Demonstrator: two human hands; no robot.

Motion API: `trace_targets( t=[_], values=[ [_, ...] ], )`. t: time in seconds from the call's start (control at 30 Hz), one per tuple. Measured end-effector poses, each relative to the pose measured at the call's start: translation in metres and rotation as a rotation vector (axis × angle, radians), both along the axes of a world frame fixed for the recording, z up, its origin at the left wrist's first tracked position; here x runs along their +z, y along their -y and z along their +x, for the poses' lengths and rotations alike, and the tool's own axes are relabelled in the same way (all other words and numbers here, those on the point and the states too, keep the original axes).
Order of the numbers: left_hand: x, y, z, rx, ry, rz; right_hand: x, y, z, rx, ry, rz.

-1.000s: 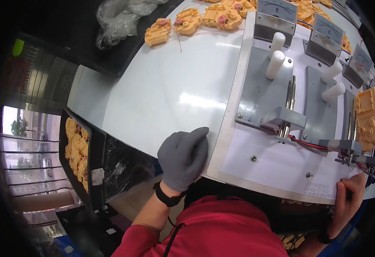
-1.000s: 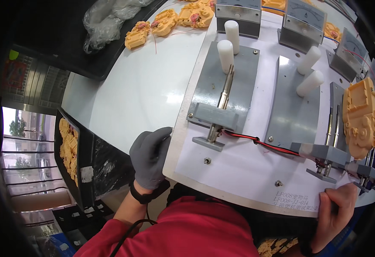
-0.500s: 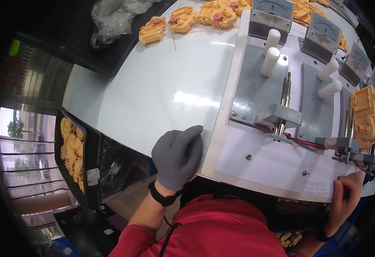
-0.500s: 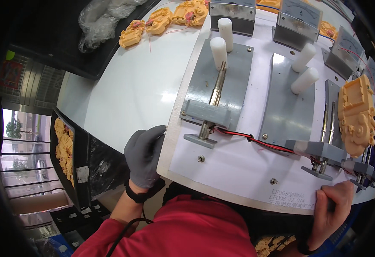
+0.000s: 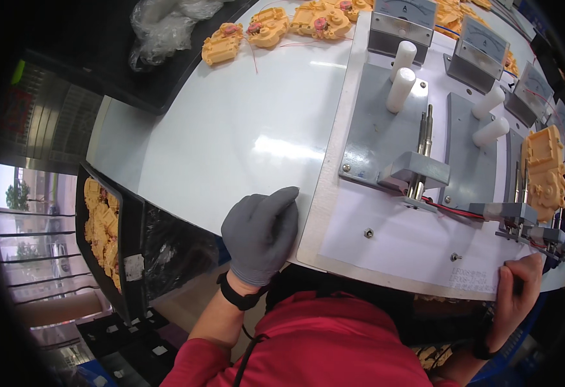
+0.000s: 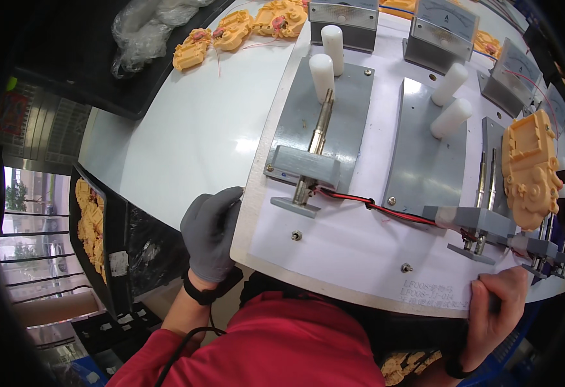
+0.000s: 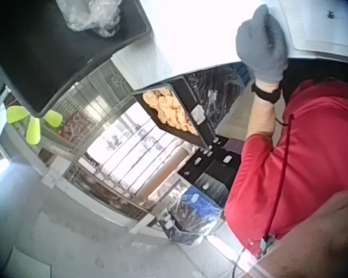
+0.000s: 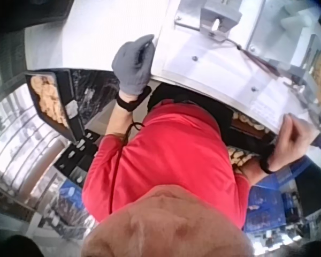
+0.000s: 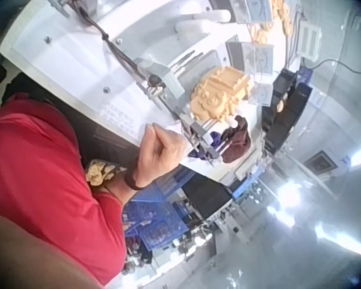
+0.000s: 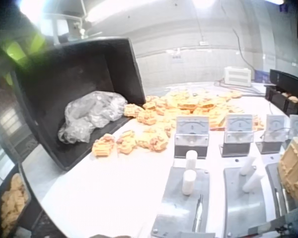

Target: The person places yellow plastic toy car bodies onto a white testing board with metal clamps and wires. They connect red and black wires to the components and press down on the clamps to secure them. The person repeats this process for multiple units, moving them from a pile on the table to the testing board.

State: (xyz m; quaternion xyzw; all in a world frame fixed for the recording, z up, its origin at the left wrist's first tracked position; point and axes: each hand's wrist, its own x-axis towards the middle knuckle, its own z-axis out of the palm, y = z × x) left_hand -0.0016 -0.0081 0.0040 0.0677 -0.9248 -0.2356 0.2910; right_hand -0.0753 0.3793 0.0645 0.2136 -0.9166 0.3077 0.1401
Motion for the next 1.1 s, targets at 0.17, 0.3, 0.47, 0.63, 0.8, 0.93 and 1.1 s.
trace_targets(
  t=[0.17, 0.3, 0.47, 0.63, 0.8, 0.93, 1.1],
  values=[
    [-0.001, 0.000, -0.001, -0.005, -0.017, 0.011, 0.002, 0.001, 0.000, -0.008, 0.007, 0.011],
    [-0.001, 0.000, -0.001, -0.005, -0.021, 0.017, 0.003, 0.001, 0.000, 0.000, 0.002, 0.025],
    [-0.001, 0.001, -0.001, -0.004, -0.027, -0.005, 0.004, 0.003, 0.001, -0.009, 0.011, 0.034],
    [0.000, 0.000, -0.001, 0.000, -0.023, -0.002, 0.006, 0.006, 0.001, -0.017, 0.051, 0.009],
    [0.000, -0.001, 0.000, 0.000, -0.019, 0.008, 0.006, 0.006, 0.002, -0.027, 0.082, 0.002],
    [0.001, -0.001, 0.000, -0.003, -0.021, -0.007, 0.007, 0.009, 0.003, -0.051, 0.082, 0.010],
    [0.000, 0.000, -0.001, -0.010, -0.028, -0.011, 0.008, 0.012, 0.004, -0.067, 0.077, 0.001]
  ],
)
